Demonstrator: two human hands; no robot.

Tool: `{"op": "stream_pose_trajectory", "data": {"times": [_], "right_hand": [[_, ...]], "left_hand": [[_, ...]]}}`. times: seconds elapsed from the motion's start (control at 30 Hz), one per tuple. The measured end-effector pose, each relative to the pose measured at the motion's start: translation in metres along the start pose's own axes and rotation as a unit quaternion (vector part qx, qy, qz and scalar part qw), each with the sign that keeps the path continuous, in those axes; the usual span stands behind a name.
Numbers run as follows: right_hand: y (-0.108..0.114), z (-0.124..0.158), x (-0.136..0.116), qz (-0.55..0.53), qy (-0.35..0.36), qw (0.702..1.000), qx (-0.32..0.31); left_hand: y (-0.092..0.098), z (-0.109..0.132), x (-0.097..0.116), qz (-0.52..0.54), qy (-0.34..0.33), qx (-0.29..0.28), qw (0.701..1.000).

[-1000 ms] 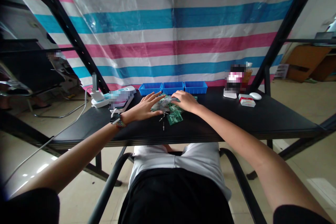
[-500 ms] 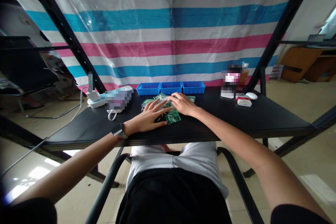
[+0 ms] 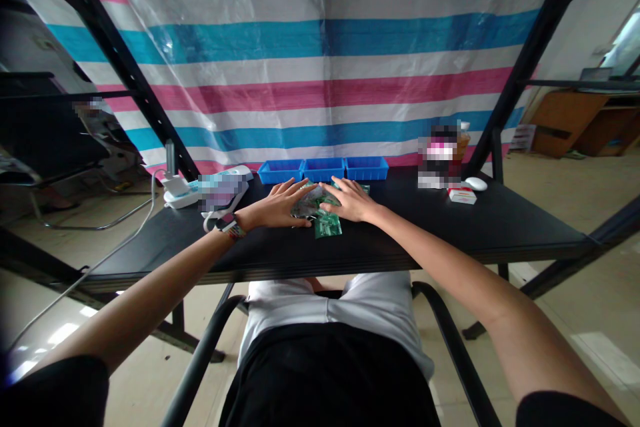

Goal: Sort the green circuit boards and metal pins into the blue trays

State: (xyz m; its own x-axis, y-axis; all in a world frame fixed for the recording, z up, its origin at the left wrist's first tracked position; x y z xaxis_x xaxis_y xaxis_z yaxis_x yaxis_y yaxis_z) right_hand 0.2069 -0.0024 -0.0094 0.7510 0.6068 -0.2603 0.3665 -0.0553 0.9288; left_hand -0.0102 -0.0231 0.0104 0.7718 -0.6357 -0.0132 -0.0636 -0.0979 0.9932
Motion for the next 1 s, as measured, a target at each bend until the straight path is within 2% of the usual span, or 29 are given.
{"op": "stream_pose_trajectory", "data": {"times": [0.1, 0.2, 0.4, 0.63, 0.83, 1.0], "right_hand": [[-0.001, 0.003, 0.004, -0.004, -0.045, 0.999, -0.019], [-0.006, 0.005, 0.004, -0.005, -0.062, 0.997, -0.038], [-0.012, 0.005, -0.002, 0.008, -0.030, 0.999, -0.031], [-0.013, -0.003, 0.011, -0.005, 0.012, 1.000, -0.022], [-0.003, -0.017, 0.023, -0.047, 0.053, 0.997, -0.022], [0.008, -0.022, 0.020, -0.077, 0.075, 0.994, -0.001]], "left_hand": [[-0.006, -0.006, -0.005, 0.020, -0.004, -0.038, 0.999], [-0.009, -0.008, -0.005, 0.037, -0.016, -0.044, 0.998], [-0.009, -0.001, 0.006, 0.026, -0.022, -0.018, 0.999], [-0.011, 0.001, 0.026, 0.000, 0.039, -0.002, 0.999], [-0.010, -0.003, 0.041, 0.026, 0.091, 0.018, 0.995], [-0.011, -0.005, 0.049, 0.041, 0.125, 0.025, 0.991]]}}
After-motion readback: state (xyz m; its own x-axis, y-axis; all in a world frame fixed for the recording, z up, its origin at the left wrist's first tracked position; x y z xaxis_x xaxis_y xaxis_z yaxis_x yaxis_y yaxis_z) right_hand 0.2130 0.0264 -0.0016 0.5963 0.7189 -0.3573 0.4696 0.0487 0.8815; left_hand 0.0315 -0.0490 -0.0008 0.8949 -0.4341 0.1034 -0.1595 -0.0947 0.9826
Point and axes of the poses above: each hand's wrist, its own z-axis away from the middle knuckle, its own y-axis out of the back of the hand, x = y × z, the point moved 6 cm from there along -z, towards the middle knuckle, and after that the axes turned 4 degrees about -z, right-handed, at the moved point
